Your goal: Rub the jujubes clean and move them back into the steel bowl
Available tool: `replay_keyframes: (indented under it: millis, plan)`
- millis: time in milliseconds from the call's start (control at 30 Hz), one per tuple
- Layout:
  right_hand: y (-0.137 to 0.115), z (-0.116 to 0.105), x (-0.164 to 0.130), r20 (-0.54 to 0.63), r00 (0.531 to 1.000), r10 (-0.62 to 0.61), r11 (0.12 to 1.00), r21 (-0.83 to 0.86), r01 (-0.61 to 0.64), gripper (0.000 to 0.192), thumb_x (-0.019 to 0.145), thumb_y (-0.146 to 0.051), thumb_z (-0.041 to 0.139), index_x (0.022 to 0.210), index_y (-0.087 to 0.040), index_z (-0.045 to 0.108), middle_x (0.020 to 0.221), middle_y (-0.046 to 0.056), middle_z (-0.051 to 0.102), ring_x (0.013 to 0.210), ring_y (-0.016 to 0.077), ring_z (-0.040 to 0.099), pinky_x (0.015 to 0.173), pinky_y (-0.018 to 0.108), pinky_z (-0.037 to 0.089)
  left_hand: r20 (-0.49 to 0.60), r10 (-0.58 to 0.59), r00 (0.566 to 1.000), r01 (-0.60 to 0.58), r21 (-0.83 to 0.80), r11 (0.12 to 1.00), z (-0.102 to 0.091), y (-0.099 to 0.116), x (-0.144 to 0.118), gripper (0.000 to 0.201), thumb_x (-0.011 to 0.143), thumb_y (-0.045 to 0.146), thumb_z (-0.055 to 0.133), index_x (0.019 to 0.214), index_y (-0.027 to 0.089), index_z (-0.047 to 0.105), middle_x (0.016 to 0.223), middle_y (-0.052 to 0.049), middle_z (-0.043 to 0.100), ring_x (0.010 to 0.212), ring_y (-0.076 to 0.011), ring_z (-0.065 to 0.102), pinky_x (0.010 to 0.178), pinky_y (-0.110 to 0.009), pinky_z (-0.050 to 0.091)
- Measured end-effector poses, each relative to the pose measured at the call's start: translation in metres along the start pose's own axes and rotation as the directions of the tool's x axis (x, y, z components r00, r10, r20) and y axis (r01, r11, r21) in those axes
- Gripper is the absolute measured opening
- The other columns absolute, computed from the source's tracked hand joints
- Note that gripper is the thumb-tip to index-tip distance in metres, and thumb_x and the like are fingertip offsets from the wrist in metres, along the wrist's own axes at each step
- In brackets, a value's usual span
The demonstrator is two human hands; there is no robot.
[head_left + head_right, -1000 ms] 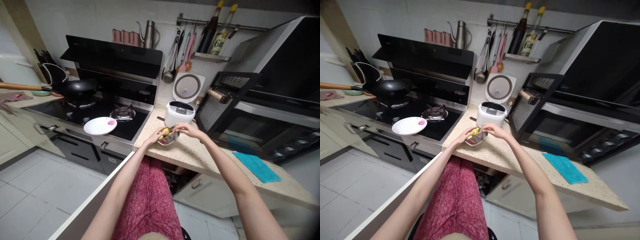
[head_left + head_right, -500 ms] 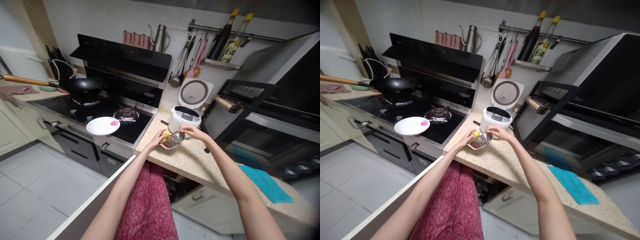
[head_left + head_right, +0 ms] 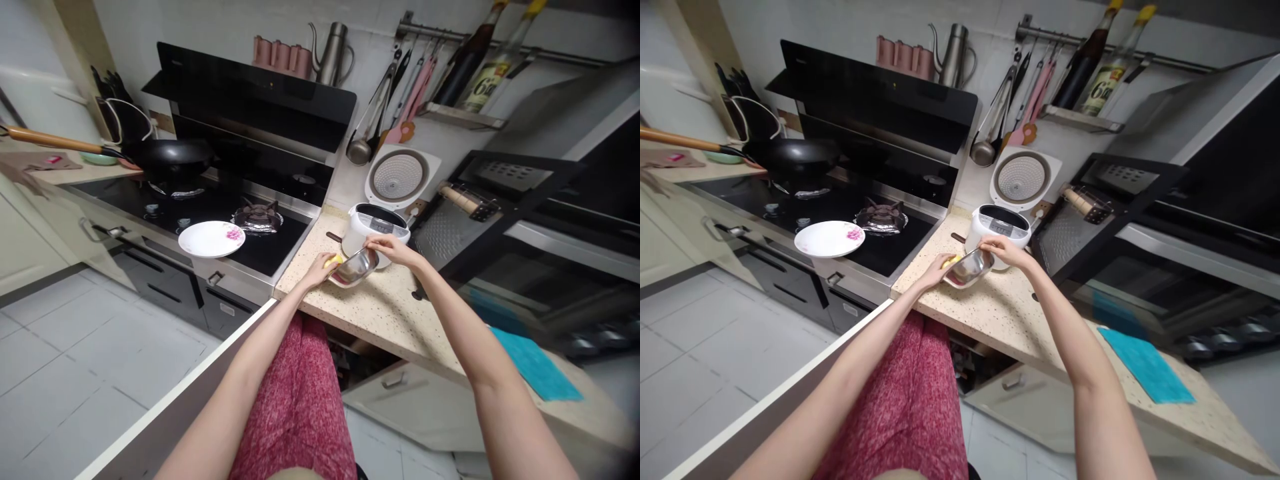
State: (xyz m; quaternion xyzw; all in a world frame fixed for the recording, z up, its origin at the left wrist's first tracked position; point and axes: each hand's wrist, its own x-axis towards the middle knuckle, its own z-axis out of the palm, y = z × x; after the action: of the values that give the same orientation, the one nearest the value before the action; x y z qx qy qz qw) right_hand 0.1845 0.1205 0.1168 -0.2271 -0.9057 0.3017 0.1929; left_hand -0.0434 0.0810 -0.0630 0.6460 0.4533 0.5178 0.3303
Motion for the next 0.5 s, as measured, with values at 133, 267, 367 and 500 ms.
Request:
replay_keyframes:
  millis: [133,267,367,500]
  plan:
    - [0.002,-0.003,-0.005,-0.005,0.999,0.042,0.998,0.043,-0.041,0.053,0.094,-0.067,0.062,0.074,-0.019,0.066,0.069,0.003,0.064,0.062,0.0177,0.06,0.064,0.033,0.049,-0.002,0.003,1.0,-0.003,0.042,0.999,0.001,0.0,0.0,0.047,0.105,0.045,0.051,0.14,0.015,0.063,0.148,-0.017,0.056,0.142,-0.0285,0.053,0.126,-0.044,0.036]
    - [0.008,-0.006,-0.009,-0.042,0.996,0.076,0.996,0.046,-0.074,0.053,0.094,-0.067,0.062,0.072,-0.019,0.064,0.066,0.002,0.061,0.058,0.0163,0.057,0.06,0.031,0.046,-0.003,0.004,1.0,-0.004,0.082,0.997,0.001,0.0,0.0,0.05,0.107,0.047,0.046,0.142,0.015,0.061,0.15,-0.018,0.054,0.144,-0.0287,0.051,0.128,-0.045,0.034]
    - [0.013,-0.009,-0.014,-0.092,0.992,0.089,0.996,0.031,-0.087,0.054,0.092,-0.069,0.063,0.071,-0.019,0.064,0.066,0.002,0.061,0.058,0.0158,0.056,0.058,0.03,0.045,0.007,0.018,1.0,-0.019,0.113,0.993,0.001,0.002,-0.005,0.053,0.105,0.05,0.048,0.146,0.017,0.058,0.156,-0.017,0.048,0.149,-0.0295,0.046,0.129,-0.045,0.032]
    - [0.016,-0.011,-0.022,-0.109,0.988,0.113,0.994,0.013,-0.112,0.053,0.093,-0.068,0.061,0.074,-0.019,0.065,0.064,0.001,0.062,0.056,0.0153,0.055,0.056,0.03,0.044,0.026,0.049,0.998,-0.052,0.157,0.986,-0.001,0.011,-0.013,0.059,0.103,0.054,0.052,0.152,0.021,0.052,0.163,-0.017,0.041,0.154,-0.0323,0.039,0.13,-0.049,0.028]
